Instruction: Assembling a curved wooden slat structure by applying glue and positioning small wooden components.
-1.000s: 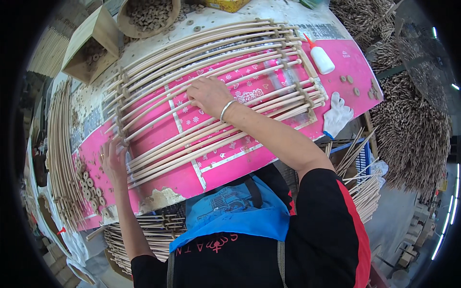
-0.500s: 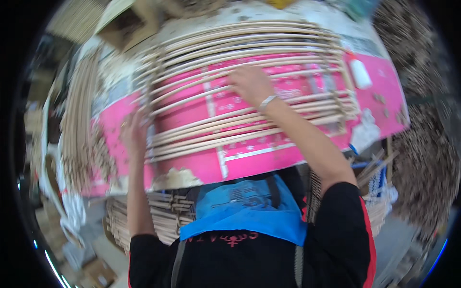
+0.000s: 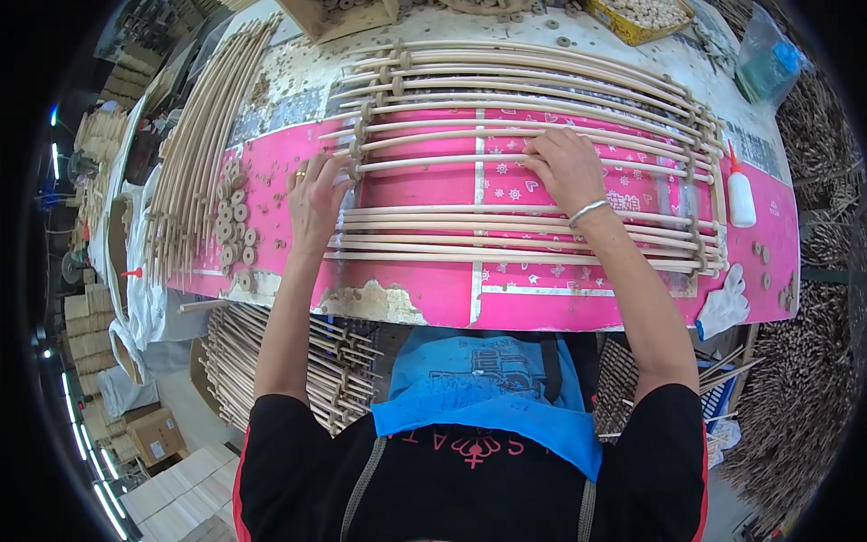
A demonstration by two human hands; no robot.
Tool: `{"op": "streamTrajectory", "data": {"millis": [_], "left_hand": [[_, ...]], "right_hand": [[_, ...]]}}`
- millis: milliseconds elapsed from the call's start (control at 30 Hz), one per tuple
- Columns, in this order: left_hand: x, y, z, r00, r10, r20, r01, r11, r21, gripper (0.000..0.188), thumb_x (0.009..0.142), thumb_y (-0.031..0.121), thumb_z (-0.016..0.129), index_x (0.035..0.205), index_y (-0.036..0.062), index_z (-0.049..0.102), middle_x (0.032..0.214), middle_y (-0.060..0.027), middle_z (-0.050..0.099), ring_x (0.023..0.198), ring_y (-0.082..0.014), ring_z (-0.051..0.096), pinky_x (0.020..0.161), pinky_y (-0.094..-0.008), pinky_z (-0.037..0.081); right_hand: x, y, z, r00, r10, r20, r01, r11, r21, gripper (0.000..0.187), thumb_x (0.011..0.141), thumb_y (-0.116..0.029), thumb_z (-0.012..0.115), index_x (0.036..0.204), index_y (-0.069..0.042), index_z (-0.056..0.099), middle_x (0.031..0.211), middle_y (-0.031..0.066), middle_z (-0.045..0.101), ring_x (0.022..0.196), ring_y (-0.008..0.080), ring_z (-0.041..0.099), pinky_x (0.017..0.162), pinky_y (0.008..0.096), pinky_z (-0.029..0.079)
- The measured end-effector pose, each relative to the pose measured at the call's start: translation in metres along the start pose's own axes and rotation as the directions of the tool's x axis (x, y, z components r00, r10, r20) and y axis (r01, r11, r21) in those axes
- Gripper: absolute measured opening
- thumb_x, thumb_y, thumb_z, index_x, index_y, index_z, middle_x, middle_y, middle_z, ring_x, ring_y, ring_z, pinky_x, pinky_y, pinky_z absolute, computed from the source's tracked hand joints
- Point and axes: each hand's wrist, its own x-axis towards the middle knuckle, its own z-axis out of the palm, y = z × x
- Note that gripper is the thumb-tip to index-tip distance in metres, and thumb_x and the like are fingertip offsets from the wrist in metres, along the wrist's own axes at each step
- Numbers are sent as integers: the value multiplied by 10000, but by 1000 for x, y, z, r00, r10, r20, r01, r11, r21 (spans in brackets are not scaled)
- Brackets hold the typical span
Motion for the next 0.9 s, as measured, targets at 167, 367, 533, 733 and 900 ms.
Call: {"op": "streamTrajectory", "data": {"millis": [167, 367, 533, 733, 900], "left_hand": [[-17, -55, -20, 973, -230, -21, 226, 967, -116, 415, 893, 139, 755, 1299, 160, 673, 1206, -98, 687, 1120, -336, 655, 934, -441, 508], [-64, -158, -58, 869, -490, -65, 490, 871, -11, 391, 957, 110, 684, 1347, 86, 659, 1265, -152, 689, 1145, -343, 667, 972, -431, 523], [-68, -198, -54, 891, -449, -66, 452, 891, 47, 432, 935, 157, 720, 1363, 145, 658, 1338, -108, 669, 1212, -351, 633, 1004, -465, 499], [-38, -213, -32, 925, -378, 29, 352, 885, 305, 457, 895, 193, 739, 1347, 185, 670, 1267, -74, 669, 1211, -306, 627, 995, -476, 474], [-26, -226, -27, 927, -375, -8, 344, 844, 412, 153, 938, 157, 641, 1039, 134, 753, 1092, -89, 704, 1108, -294, 658, 966, -453, 487]], "right_hand": [[-13, -28, -41, 962, 217, 166, -257, 925, 281, 170, 897, -182, 760, 1014, -58, 749, 945, 96, 691, 921, 300, 655, 856, 409, 499], [-41, -25, -45, 957, 58, 284, -133, 958, 253, 147, 896, -161, 731, 963, -30, 742, 882, 115, 654, 889, 304, 631, 813, 424, 491], [-41, -25, -36, 933, 128, 336, -212, 950, 229, 144, 907, -151, 728, 955, -15, 730, 867, 113, 635, 873, 290, 610, 789, 415, 479], [-39, -19, -29, 908, 146, 393, -269, 921, 280, 141, 911, -148, 727, 922, -12, 694, 854, 117, 619, 864, 289, 595, 779, 405, 470], [-40, -22, -28, 928, 115, 355, -216, 941, 261, 138, 926, -146, 704, 943, -13, 668, 867, 127, 602, 873, 299, 587, 789, 409, 463]]}}
